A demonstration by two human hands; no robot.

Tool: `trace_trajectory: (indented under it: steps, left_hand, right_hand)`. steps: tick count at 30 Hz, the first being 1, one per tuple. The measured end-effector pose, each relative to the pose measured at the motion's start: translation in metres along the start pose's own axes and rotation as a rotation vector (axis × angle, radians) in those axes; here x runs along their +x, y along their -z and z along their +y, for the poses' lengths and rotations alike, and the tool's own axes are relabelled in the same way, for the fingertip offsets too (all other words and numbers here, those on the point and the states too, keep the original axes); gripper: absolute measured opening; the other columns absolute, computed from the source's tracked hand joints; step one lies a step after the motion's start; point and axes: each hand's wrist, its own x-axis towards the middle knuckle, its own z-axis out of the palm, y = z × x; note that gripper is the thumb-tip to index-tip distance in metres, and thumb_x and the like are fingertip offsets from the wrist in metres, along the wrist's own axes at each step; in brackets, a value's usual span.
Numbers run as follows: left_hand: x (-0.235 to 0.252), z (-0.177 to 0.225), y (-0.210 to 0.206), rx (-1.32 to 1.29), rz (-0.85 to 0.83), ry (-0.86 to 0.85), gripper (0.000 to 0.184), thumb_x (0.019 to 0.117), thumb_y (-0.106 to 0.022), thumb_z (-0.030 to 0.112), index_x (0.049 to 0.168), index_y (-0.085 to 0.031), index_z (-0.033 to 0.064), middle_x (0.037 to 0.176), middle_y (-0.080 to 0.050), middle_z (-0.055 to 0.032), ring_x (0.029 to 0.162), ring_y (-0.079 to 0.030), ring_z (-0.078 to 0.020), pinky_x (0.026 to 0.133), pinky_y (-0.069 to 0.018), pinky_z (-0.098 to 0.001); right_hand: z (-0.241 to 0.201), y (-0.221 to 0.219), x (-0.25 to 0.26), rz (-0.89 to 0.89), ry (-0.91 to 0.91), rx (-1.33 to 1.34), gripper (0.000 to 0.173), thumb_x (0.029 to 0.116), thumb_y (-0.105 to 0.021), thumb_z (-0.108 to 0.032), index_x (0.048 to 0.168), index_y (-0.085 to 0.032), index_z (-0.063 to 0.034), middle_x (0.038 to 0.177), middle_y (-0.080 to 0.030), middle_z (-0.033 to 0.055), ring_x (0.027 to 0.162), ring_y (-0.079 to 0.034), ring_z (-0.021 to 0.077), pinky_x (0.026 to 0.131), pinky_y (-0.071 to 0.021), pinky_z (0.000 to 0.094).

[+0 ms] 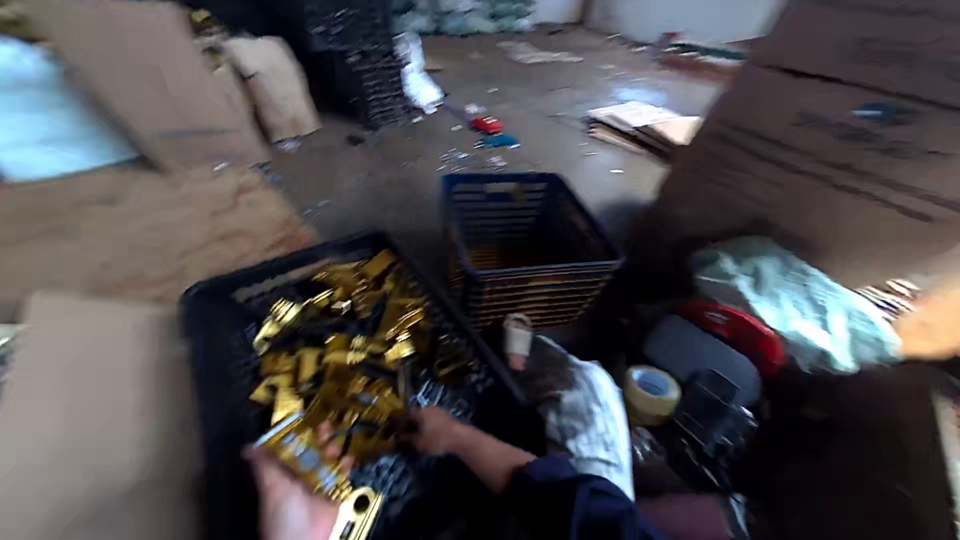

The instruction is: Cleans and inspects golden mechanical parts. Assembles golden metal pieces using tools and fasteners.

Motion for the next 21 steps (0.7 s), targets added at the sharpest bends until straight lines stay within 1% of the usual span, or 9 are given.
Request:
trace_trajectory:
  steps: [2, 4, 6, 10, 12, 14, 16, 18, 21]
  left_hand:
    - [0.006, -0.004, -0.01, 0.087, 0.178, -0.043, 0.067, 0.1046, -0.011, 0.065, 0.113, -0.056, 0.0164, 0.078, -0.063, 0.0004, 0.057, -0.06, -0.0108, 0.047, -0.053, -0.0281]
    - [0.012, -0.008, -0.009, 0.201, 0.312, -0.078, 0.059, 0.1082, -0.02, 0.057, 0.125, -0.056, 0.0135, 0.085, -0.064, -0.0041, 0.063, -0.061, -0.0141, 0.052, -0.0531, -0.0316]
    - [0.018, -0.013, -0.002, 0.318, 0.383, -0.108, 0.06, 0.1102, -0.024, 0.052, 0.144, -0.051, 0.0102, 0.119, -0.065, -0.0108, 0.095, -0.066, -0.0191, 0.078, -0.0572, -0.0402]
    - [0.033, -0.022, 0.009, 0.421, 0.425, -0.139, 0.059, 0.1115, -0.027, 0.045, 0.146, -0.049, 0.0024, 0.147, -0.052, -0.0174, 0.136, -0.05, -0.024, 0.113, -0.0408, -0.0479]
    - [0.033, -0.024, 0.007, 0.422, 0.404, -0.117, 0.06, 0.1115, -0.027, 0.044, 0.148, -0.048, 0.0021, 0.153, -0.046, -0.0168, 0.142, -0.043, -0.0229, 0.118, -0.0348, -0.047]
    - [0.032, -0.025, 0.003, 0.433, 0.385, -0.106, 0.06, 0.1118, -0.025, 0.044, 0.145, -0.05, 0.001, 0.15, -0.049, -0.0176, 0.14, -0.045, -0.0225, 0.115, -0.0366, -0.0466]
    - [0.03, -0.025, -0.001, 0.439, 0.365, -0.081, 0.061, 0.1113, -0.025, 0.046, 0.144, -0.051, 0.003, 0.149, -0.051, -0.0158, 0.138, -0.047, -0.0206, 0.114, -0.0386, -0.0451]
    - [0.031, -0.026, -0.003, 0.413, 0.38, -0.065, 0.059, 0.1111, -0.027, 0.047, 0.144, -0.053, 0.0046, 0.145, -0.054, -0.015, 0.133, -0.052, -0.0205, 0.11, -0.0435, -0.0442]
    - [0.031, -0.023, -0.004, 0.413, 0.367, -0.059, 0.059, 0.1116, -0.025, 0.045, 0.145, -0.052, 0.0043, 0.147, -0.052, -0.015, 0.136, -0.049, -0.019, 0.112, -0.0403, -0.0434]
  right_hand:
    - [-0.014, 0.007, -0.006, 0.114, 0.03, -0.015, 0.042, 0.1059, -0.055, -0.028, 0.137, -0.057, -0.0007, 0.119, -0.069, 0.0238, 0.113, -0.067, 0.0386, 0.101, -0.0504, 0.0588]
    - [-0.025, 0.004, -0.021, 0.453, 0.23, 0.021, 0.036, 0.1074, -0.049, -0.024, 0.128, -0.056, 0.0047, 0.089, -0.07, 0.0161, 0.079, -0.07, 0.0281, 0.077, -0.0587, 0.048]
    - [-0.032, 0.002, -0.031, 0.729, 0.389, -0.016, 0.031, 0.105, -0.048, -0.019, 0.118, -0.057, 0.0071, 0.069, -0.062, 0.0075, 0.056, -0.062, 0.0179, 0.056, -0.0561, 0.038]
    - [-0.065, 0.024, -0.077, 0.565, 0.336, -0.185, 0.032, 0.1025, -0.056, -0.023, 0.121, -0.063, 0.0013, 0.074, -0.066, 0.0076, 0.059, -0.063, 0.0194, 0.058, -0.056, 0.0398]
    - [-0.069, 0.024, -0.093, 0.782, 0.642, -0.001, 0.033, 0.1064, -0.046, -0.024, 0.121, -0.057, 0.0038, 0.073, -0.06, 0.0016, 0.055, -0.056, 0.0084, 0.051, -0.0529, 0.0277]
    - [-0.072, 0.011, -0.095, 0.929, 0.815, 0.215, 0.035, 0.1112, -0.036, -0.044, 0.12, -0.053, -0.0138, 0.074, -0.06, -0.005, 0.056, -0.058, 0.0043, 0.05, -0.0541, 0.0232]
    - [-0.056, -0.01, -0.092, 0.858, 0.671, 0.026, 0.034, 0.11, -0.039, -0.036, 0.11, -0.057, -0.0066, 0.068, -0.057, 0.0002, 0.054, -0.056, 0.0108, 0.052, -0.0517, 0.0298]
    - [-0.057, -0.015, -0.089, 0.552, 0.364, -0.126, 0.029, 0.1064, -0.045, -0.026, 0.11, -0.058, -0.0005, 0.062, -0.055, 0.0024, 0.051, -0.057, 0.0153, 0.05, -0.0509, 0.0352]
    - [-0.063, -0.011, -0.096, 0.653, 0.51, 0.135, 0.037, 0.1105, -0.036, -0.032, 0.115, -0.052, 0.0005, 0.062, -0.048, -0.0039, 0.046, -0.048, 0.0062, 0.043, -0.0474, 0.0263]
